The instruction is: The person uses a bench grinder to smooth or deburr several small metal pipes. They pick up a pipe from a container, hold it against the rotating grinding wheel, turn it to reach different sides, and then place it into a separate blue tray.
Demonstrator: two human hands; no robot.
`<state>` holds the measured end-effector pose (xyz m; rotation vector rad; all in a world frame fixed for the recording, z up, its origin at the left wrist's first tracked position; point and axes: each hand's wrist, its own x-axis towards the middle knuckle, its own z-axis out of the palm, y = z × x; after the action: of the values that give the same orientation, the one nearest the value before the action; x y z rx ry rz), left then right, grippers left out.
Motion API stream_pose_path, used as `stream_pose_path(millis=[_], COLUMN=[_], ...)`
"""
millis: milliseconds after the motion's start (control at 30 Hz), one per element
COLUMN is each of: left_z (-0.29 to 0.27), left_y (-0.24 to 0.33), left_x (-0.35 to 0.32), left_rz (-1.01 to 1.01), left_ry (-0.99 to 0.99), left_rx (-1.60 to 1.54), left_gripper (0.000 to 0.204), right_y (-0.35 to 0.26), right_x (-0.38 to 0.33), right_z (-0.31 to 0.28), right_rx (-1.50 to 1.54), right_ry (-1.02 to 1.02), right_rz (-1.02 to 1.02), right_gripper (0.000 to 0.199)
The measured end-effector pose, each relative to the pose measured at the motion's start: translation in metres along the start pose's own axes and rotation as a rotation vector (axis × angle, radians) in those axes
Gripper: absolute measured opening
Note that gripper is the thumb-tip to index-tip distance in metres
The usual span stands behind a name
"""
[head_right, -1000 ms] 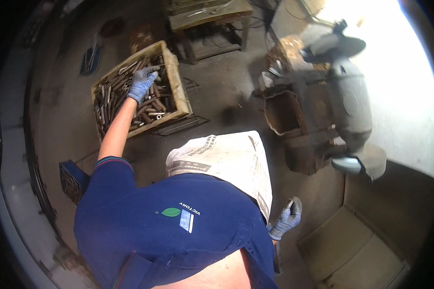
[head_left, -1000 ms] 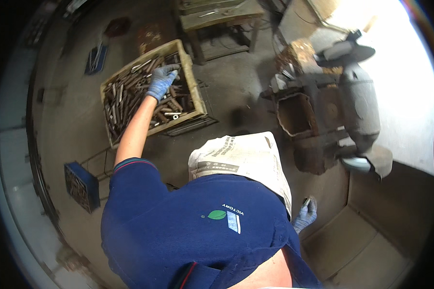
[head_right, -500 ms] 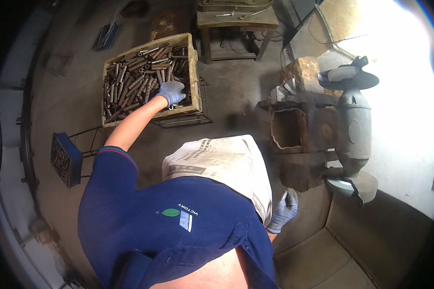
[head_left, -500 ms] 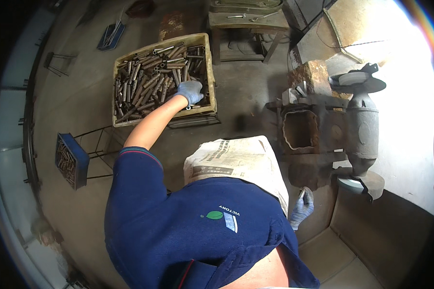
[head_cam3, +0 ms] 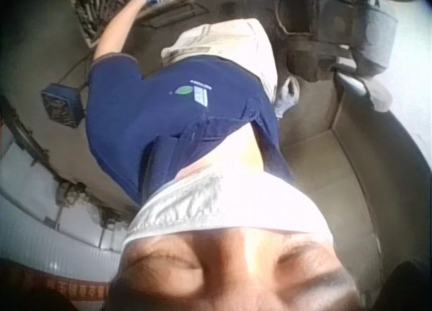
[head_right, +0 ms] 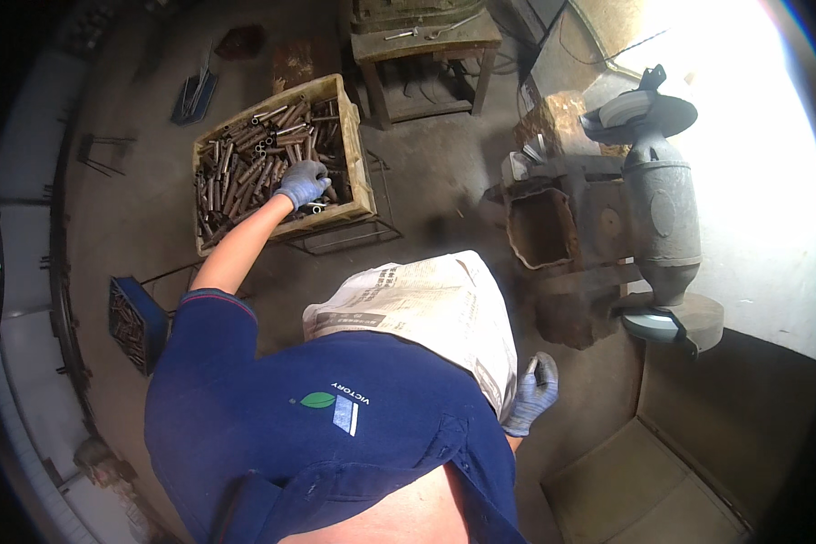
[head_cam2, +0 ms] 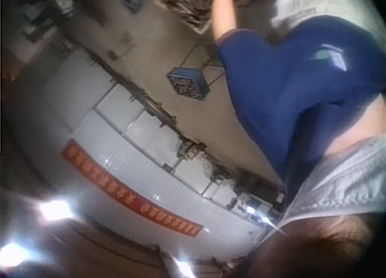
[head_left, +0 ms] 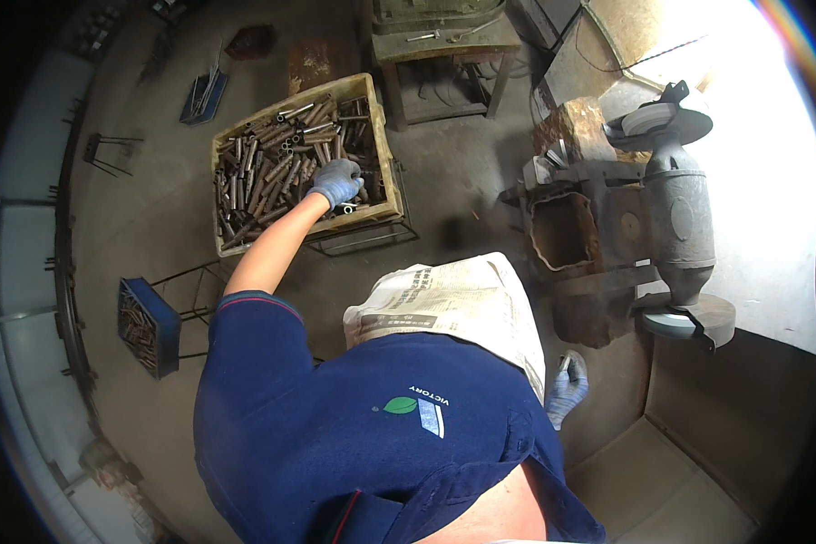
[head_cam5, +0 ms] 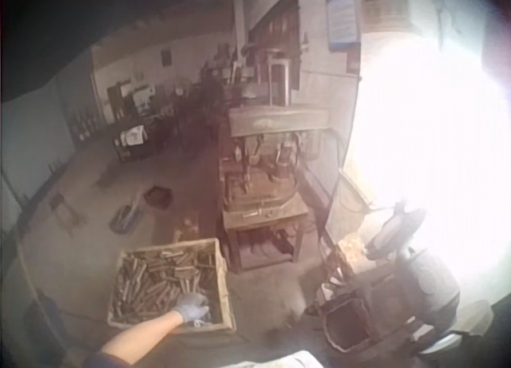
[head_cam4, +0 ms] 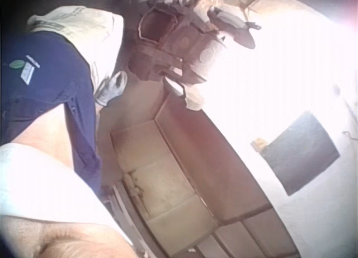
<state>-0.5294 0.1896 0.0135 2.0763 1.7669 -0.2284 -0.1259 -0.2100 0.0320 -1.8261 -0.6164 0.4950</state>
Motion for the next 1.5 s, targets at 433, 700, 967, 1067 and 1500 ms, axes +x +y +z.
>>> stream_pose_path(millis=[433,700,967,1067,1500], left_z=[-0.048,-0.028,0.037,0.043,0.039], left_y=[0.199,0.326,0.391,0.399,0.446], left_x=[-0.040,-0.048,-0.072,-0.067,-0.060], left_rz=[0.742,0.878,0.658,0.574,0.720], left_ry=[-0.416,-0.830,-1.316,-1.470,-1.751], left_rx=[-1.179,-1.153,-1.310,-1.253,-0.873], left_gripper=[0.011,0.016,0.034,0.041,0.037], right_y=[-0.146,-0.142,-0.157,-0.143,-0.115], right_x=[0.070,0.058,0.051,0.049,0.057], right_z=[0.080,0.058,0.057,0.039,0.036], right_rx=[0.078,0.132,-0.212,-0.075,0.113], right_ry=[-0.574,-0.324,-0.098,0.033,0.354], right_rz=[-0.415,-0.185,-0.097,-0.181,-0.131], right_gripper=[0.037,0.027,0.039,0.034,0.016])
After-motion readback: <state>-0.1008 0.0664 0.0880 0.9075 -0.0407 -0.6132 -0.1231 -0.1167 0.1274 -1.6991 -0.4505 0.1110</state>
